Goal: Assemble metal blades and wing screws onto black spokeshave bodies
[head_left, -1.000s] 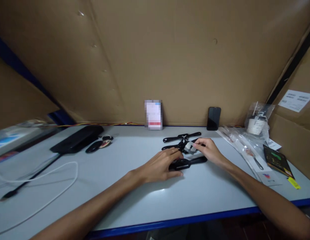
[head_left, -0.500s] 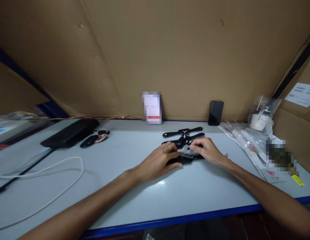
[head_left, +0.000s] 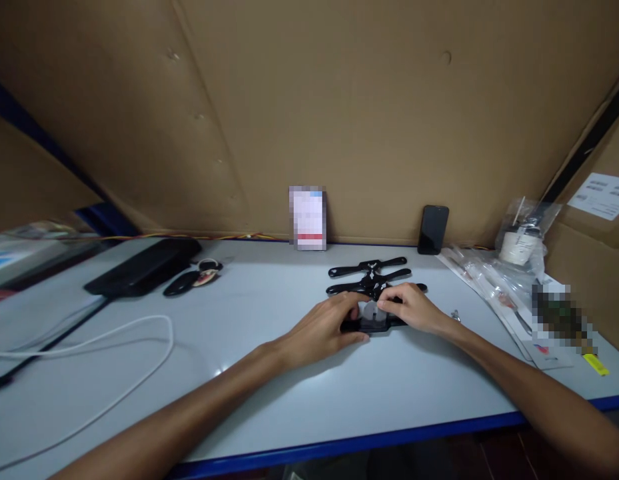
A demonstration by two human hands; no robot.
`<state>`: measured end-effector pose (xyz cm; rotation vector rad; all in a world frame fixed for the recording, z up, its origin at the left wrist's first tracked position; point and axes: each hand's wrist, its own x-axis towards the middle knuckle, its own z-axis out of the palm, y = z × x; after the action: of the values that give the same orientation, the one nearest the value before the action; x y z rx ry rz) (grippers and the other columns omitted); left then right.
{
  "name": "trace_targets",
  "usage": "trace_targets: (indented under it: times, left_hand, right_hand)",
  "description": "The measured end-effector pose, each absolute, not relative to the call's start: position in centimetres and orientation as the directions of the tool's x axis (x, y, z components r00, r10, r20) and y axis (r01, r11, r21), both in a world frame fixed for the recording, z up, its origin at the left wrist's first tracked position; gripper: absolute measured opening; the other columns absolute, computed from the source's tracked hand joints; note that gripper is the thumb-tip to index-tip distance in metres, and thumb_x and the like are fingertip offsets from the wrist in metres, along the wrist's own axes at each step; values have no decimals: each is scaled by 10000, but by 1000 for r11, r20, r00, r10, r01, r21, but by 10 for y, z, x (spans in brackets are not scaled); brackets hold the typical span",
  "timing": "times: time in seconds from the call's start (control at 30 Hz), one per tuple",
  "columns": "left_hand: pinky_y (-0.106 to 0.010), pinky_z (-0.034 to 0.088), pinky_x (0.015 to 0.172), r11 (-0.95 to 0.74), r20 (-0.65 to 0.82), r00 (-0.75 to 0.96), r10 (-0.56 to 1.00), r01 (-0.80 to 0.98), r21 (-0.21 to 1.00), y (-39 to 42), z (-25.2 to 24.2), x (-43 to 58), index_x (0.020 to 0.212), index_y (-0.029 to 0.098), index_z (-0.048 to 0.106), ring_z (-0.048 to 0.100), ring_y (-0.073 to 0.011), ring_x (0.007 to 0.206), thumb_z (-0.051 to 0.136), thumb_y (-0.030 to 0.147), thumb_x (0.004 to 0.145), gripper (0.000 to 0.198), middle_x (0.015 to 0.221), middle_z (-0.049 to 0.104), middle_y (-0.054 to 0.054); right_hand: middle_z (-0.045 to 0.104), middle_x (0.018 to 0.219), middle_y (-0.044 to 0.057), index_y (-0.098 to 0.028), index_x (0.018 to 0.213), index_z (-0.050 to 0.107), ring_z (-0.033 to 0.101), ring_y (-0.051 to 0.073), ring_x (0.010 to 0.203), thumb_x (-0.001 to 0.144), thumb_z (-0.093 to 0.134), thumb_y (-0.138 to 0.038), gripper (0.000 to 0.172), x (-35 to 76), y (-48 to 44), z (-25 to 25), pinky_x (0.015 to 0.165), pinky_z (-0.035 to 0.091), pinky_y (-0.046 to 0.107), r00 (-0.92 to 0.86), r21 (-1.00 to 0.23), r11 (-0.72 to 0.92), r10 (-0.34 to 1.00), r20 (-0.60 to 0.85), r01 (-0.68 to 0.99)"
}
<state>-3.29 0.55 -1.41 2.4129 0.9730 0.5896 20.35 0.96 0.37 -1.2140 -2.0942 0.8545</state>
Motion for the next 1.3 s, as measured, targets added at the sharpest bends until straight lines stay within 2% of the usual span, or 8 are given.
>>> trace_targets:
  times: [0.1, 0.3, 0.5, 0.63, 0.77, 0.97, 1.1, 1.3]
  left_hand:
    - [-346, 462, 751, -645, 215, 665, 715, 509, 570, 3, -13, -33, 1394, 236, 515, 609, -232, 857, 751, 327, 884, 569, 939, 633, -17]
    - [-338, 465, 742, -714, 243, 707, 664, 503, 487, -2, -6, -31, 1213, 230, 579, 598, -219, 861, 686, 280, 934, 303, 979, 615, -23]
    - [-382, 497, 784, -711, 205, 708, 676, 553, 434, -2, -5, -29, 1156, 212, 620, 616, -247, 888, 717, 334, 934, 272, 977, 612, -32]
    - [-381, 501, 786, -708, 192, 706, 681, 570, 418, -2, -5, -28, 1181, 216, 632, 622, -246, 892, 703, 332, 949, 269, 984, 611, -32]
    - [-369, 499, 776, -701, 178, 707, 685, 571, 427, -2, -6, -28, 1175, 220, 639, 621, -237, 888, 693, 341, 962, 251, 981, 610, -32]
    - [-354, 494, 760, -718, 211, 708, 673, 559, 414, -2, -6, -28, 1135, 224, 647, 619, -225, 863, 686, 334, 960, 211, 972, 623, -30]
    - [-350, 491, 759, -715, 207, 708, 675, 559, 420, -3, -5, -28, 1138, 221, 649, 624, -229, 866, 696, 332, 954, 220, 973, 628, -33]
    - [-340, 490, 740, -713, 220, 701, 679, 556, 428, -1, -6, -29, 1079, 210, 649, 622, -226, 842, 684, 364, 958, 199, 971, 630, -34]
  right_hand:
    - [661, 678, -23, -194, 765, 745, 569, 141, 672, 906, 656, -159, 170, 202, 6, 5, 653, 366, 270, -433, -702, 389, 893, 127, 597]
    - [666, 696, -28, -203, 798, 753, 575, 142, 696, 842, 781, -173, 61, 199, 1, 7, 670, 357, 269, -396, -653, 374, 910, 122, 658]
    - [705, 793, -9, -214, 836, 698, 593, 163, 755, 886, 745, -237, 72, 197, 1, 5, 710, 376, 294, -391, -703, 370, 910, 142, 607]
    - [679, 773, -2, -211, 943, 602, 570, 154, 708, 987, 551, -200, 68, 205, 7, 10, 681, 411, 289, -315, -889, 151, 949, 8, 432]
    - [732, 847, 19, -201, 986, 592, 604, 136, 684, 865, 497, 2, 255, 212, 10, 18, 616, 425, 260, -318, -955, -55, 936, -151, 291]
    - [721, 791, 12, -192, 892, 699, 668, 155, 697, 797, 607, -49, 194, 214, 12, 14, 723, 536, 314, -311, -987, 5, 949, -45, 160]
    - [752, 824, 30, -195, 852, 744, 702, 184, 809, 738, 687, -81, 171, 217, 12, 15, 824, 527, 338, -264, -974, 80, 964, 23, 210]
    - [687, 799, 2, -196, 877, 751, 641, 167, 750, 710, 713, -125, 186, 205, 0, 12, 715, 501, 317, -262, -979, 89, 964, 39, 182]
